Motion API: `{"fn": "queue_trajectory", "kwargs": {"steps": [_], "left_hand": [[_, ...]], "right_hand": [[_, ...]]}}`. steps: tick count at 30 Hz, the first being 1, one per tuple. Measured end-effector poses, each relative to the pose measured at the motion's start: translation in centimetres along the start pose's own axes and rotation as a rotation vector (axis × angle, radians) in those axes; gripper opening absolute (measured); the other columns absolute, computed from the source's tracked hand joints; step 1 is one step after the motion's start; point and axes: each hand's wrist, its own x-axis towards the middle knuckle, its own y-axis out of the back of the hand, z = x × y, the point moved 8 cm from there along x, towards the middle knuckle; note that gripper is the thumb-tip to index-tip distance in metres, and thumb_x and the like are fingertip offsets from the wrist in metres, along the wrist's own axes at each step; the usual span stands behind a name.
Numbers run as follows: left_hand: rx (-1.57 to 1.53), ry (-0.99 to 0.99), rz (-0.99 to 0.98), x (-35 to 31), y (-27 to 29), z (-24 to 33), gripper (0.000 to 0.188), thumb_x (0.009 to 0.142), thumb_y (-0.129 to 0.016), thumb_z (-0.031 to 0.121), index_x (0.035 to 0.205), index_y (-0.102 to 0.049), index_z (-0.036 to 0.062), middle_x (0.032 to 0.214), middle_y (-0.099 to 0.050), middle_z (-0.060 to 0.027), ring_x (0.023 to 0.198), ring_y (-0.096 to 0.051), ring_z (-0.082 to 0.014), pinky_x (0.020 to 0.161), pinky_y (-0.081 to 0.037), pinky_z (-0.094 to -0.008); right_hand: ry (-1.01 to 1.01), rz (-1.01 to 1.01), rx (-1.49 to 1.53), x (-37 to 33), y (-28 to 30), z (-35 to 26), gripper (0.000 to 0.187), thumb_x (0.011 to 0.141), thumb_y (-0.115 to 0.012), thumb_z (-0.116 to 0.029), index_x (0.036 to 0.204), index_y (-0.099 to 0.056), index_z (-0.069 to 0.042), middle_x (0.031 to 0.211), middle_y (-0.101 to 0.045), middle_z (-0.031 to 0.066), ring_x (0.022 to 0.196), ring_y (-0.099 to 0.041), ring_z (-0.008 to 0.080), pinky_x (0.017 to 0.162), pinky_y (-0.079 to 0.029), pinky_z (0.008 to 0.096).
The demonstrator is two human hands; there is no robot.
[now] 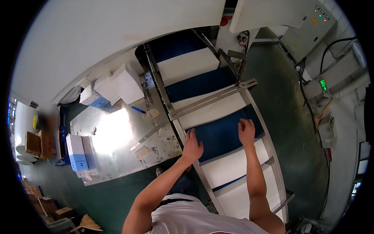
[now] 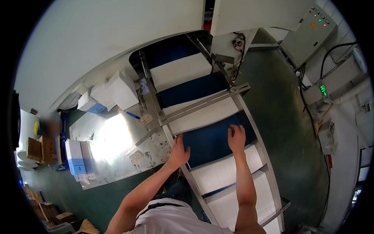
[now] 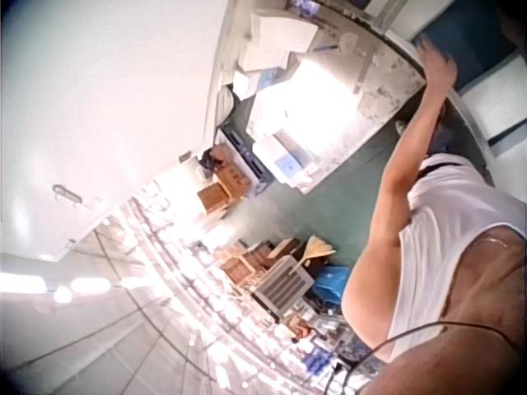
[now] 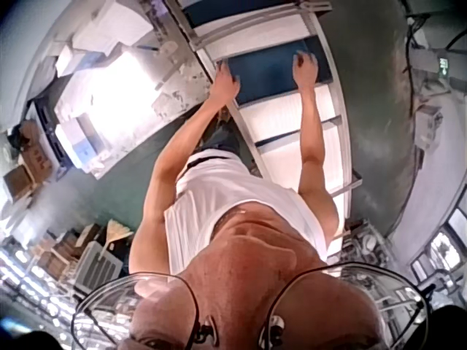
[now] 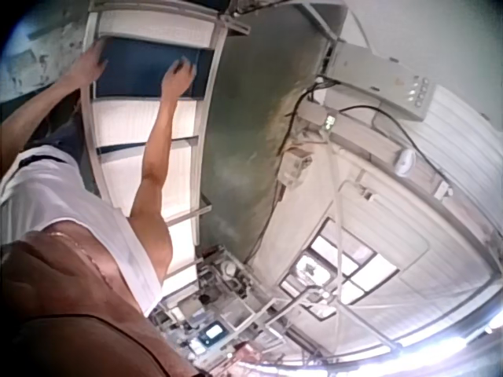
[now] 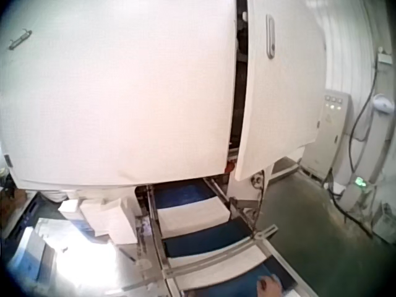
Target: The person measures stacks of white paper sheets using a ruler on a metal workbench and then places the stacks onto a conveyor belt.
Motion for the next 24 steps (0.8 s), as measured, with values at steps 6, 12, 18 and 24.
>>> {"fn": "queue_trajectory", "kwargs": {"steps": [6,12,18,24], "left_hand": [[0.016,0.089,0.032,4.7,-2.3,-1.7,0.071,0.092,-0.059,0.003,0.150,-0.027,-0.0200,0.156,-0.025,-0.0446,0.148,-0.023,-0.0626,0.124,-0.026,-0.0603],[0.191,0.231,0.125,9.7,-2.1,-3.5,0.078,0.090,-0.068,0.010,0.147,-0.025,-0.0196,0.151,-0.029,-0.0416,0.143,-0.027,-0.0579,0.123,-0.026,-0.0603],[0.338,0.337,0.138,11.6,-3.1,-4.1,0.087,0.091,-0.077,0.029,0.147,-0.027,-0.0163,0.147,-0.036,-0.0391,0.140,-0.034,-0.0559,0.119,-0.033,-0.0593],[0.363,0.240,0.284,10.3,-3.1,-3.4,0.088,0.093,-0.074,0.029,0.148,-0.024,-0.0183,0.148,-0.035,-0.0401,0.140,-0.035,-0.0567,0.119,-0.033,-0.0593]], "right_hand": [[0.186,0.031,-0.314,4.8,-3.3,0.9,0.041,0.096,-0.069,-0.017,0.133,-0.065,-0.001,0.135,-0.061,0.0157,0.125,-0.055,0.0392,0.105,-0.044,0.0525],[0.212,0.019,-0.325,10.4,-7.8,-0.2,0.051,0.098,-0.067,-0.021,0.139,-0.056,0.005,0.146,-0.055,0.0241,0.135,-0.051,0.0426,0.110,-0.043,0.0527],[0.177,-0.001,-0.266,14.3,-11.3,1.8,0.054,0.100,-0.064,-0.024,0.141,-0.050,0.010,0.139,-0.055,0.0310,0.134,-0.051,0.0483,0.114,-0.041,0.0569],[0.053,0.044,-0.377,13.3,-11.7,2.8,0.065,0.104,-0.058,-0.036,0.148,-0.045,0.009,0.145,-0.053,0.0286,0.138,-0.048,0.0451,0.118,-0.033,0.0589]]}}
